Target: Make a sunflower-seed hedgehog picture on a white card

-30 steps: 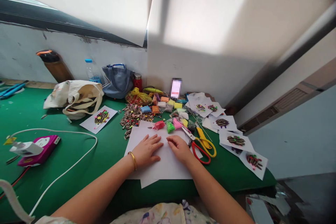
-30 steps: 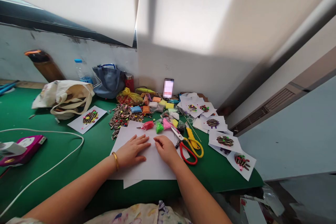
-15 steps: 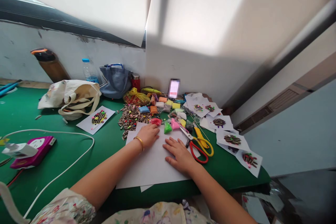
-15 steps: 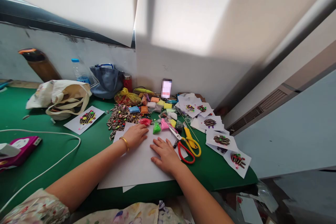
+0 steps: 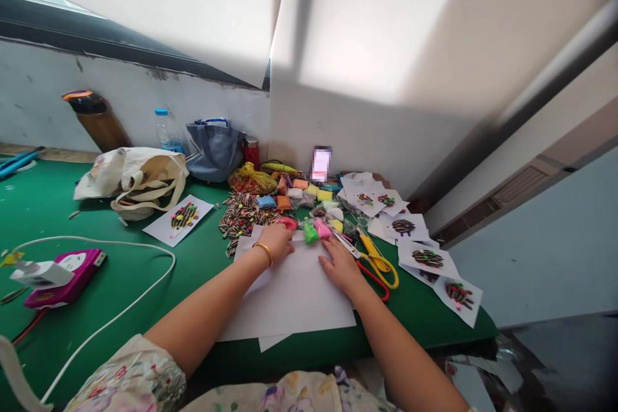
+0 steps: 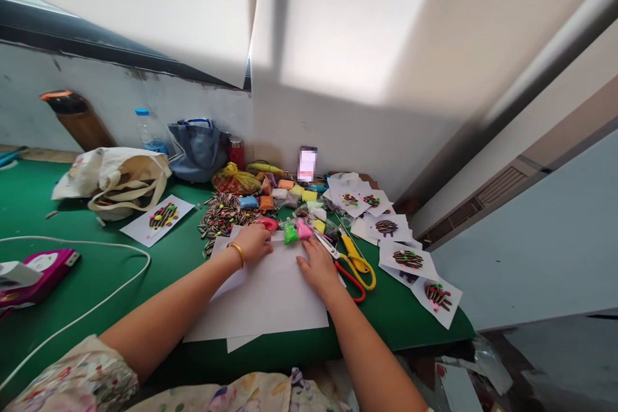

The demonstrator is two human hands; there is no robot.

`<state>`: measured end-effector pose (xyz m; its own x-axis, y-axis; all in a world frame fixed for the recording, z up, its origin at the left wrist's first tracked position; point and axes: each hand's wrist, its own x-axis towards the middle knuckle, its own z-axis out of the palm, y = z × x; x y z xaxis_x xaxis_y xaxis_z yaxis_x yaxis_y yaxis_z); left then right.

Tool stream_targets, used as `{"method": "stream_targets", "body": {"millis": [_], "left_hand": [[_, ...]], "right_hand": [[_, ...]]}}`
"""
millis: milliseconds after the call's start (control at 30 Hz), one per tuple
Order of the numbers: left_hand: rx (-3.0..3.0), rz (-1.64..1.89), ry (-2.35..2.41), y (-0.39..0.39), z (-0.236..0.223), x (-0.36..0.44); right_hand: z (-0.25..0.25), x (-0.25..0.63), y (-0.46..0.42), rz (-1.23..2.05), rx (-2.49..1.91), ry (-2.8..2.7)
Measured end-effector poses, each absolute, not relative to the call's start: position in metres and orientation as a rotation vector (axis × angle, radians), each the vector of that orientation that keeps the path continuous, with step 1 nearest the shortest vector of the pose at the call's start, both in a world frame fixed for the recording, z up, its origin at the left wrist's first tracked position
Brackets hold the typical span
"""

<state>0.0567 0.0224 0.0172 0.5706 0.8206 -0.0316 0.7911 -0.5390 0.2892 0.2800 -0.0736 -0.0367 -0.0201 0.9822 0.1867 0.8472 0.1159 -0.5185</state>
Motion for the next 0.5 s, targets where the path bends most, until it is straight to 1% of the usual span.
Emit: {"method": "stream_targets", "body": {"millis": [167,300,333,400,467,500], "left_hand": [[2.521,0.214,1.274,0.024,0.041,0.040],[2.468,0.312,1.322,0.036,0.067,0.006],[2.434,0.383,1.359,0.039,0.072,-0.002],[2.198,0.709,1.377,0.045,0.077,-0.016],[1.833,0.990,1.307,0.047,0.078,-0.023],[1.647,1.071,1.242,0.046,0.077,-0.024]], "right_hand": [[-0.030,0.291,-0.069,0.539,-1.617,-1.624],[-0.021,0.293,-0.072,0.835,-1.436,-1.227],[-0.019,0.293,-0.074,0.917,-1.377,-1.119],[-0.015,0.289,-0.077,1.040,-1.264,-0.955],[-0.010,0.284,-0.081,1.134,-1.155,-0.900],[-0.008,0.281,-0.083,1.180,-1.097,-0.901]]}}
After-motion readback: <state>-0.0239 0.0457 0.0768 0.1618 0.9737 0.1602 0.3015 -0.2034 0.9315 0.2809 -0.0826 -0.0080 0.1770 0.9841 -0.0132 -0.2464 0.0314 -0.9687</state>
